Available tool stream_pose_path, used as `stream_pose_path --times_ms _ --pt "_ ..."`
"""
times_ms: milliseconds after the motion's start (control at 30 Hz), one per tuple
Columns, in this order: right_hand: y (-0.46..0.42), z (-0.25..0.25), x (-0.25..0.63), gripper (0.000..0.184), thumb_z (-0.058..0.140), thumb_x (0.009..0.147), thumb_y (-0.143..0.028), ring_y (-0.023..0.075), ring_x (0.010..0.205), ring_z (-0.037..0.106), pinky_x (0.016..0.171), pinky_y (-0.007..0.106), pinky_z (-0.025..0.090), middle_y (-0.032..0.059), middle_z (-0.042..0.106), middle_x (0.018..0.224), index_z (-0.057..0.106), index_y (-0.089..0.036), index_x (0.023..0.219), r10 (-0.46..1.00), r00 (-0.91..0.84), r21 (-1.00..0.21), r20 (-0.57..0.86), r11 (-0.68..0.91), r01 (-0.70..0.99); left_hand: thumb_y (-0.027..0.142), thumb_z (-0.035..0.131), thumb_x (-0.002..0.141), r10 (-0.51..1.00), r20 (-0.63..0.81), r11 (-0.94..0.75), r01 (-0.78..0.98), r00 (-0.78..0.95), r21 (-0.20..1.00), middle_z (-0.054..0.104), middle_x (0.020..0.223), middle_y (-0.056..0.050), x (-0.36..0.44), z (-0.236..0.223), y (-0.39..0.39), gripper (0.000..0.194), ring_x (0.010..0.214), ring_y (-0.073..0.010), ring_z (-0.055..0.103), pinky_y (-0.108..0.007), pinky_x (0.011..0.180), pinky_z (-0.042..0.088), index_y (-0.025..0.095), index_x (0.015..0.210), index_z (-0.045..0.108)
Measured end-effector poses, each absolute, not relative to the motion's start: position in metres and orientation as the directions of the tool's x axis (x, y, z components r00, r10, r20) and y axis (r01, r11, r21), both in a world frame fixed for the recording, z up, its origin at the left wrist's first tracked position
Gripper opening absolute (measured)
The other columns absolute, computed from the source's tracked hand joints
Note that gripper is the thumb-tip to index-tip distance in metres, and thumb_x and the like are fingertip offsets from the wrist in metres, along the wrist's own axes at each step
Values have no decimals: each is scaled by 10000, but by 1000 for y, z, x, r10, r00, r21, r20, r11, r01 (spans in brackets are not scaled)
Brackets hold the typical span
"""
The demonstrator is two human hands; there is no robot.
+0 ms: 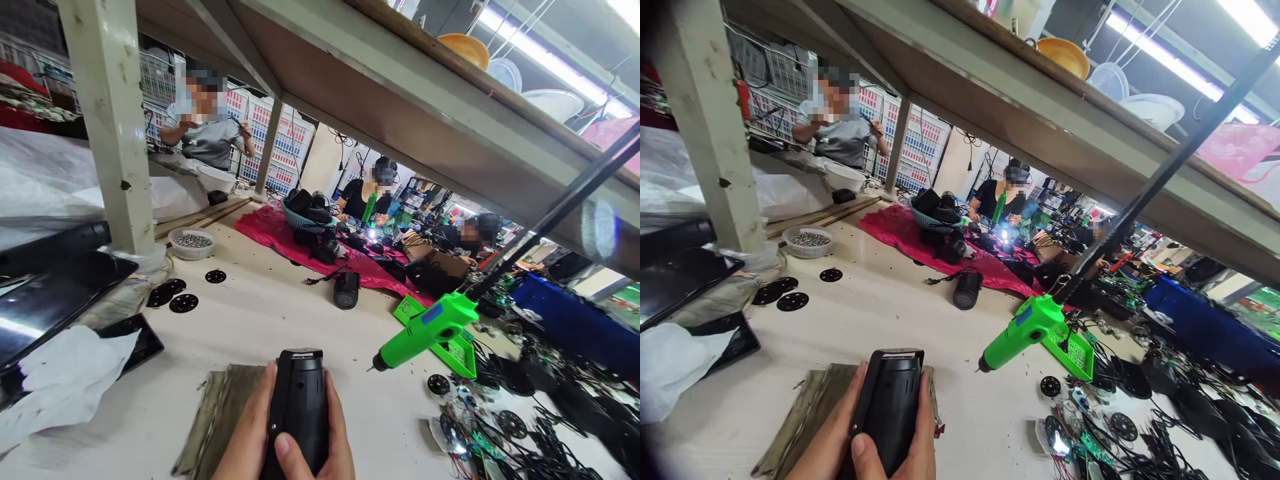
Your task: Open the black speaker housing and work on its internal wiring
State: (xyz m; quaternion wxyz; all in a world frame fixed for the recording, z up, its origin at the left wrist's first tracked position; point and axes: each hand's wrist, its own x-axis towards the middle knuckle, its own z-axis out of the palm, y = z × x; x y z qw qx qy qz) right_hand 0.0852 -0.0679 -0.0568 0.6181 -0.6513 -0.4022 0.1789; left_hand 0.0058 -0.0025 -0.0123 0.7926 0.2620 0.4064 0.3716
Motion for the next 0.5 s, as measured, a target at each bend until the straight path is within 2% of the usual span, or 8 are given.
stream_pose_path --times_ms 100,267,333,500 --pt "-68 -58 84 809 685 715 -426 336 1321 412 1009 457 455 114 472 1421 352 -212 1421 739 626 -957 248 86 278 673 509 786 816 -443 565 -353 371 746 706 1159 -130 5 -11 -4 579 1305 -312 454 -448 1088 350 183 1026 703" --pt "-68 -54 85 803 672 719 -471 315 1315 430 1086 491 346 105 481 1414 352 -218 1410 736 641 -962 221 57 266 668 484 806 808 -442 574 -354 389 738 696 1176 -134 7 -12 -3 592 1264 -304 506 -463 1093 341 170 1052 688" --pt "-69 -49 86 780 666 728 -465 310 1312 434 1092 485 337 121 490 1403 370 -192 1396 740 639 -963 212 48 264 640 510 809 818 -420 556 -357 392 751 697 1175 -136 7 -11 -2 567 1249 -299 523 -451 1082 361 161 1057 684" --pt "-73 -39 84 688 602 801 -436 298 1344 387 1116 511 282 125 462 1426 365 -180 1394 732 636 -936 243 5 351 591 561 803 841 -371 512 -357 393 781 705 1160 -129 6 -5 -2 521 1277 -302 491 -446 1086 352 150 1052 685"
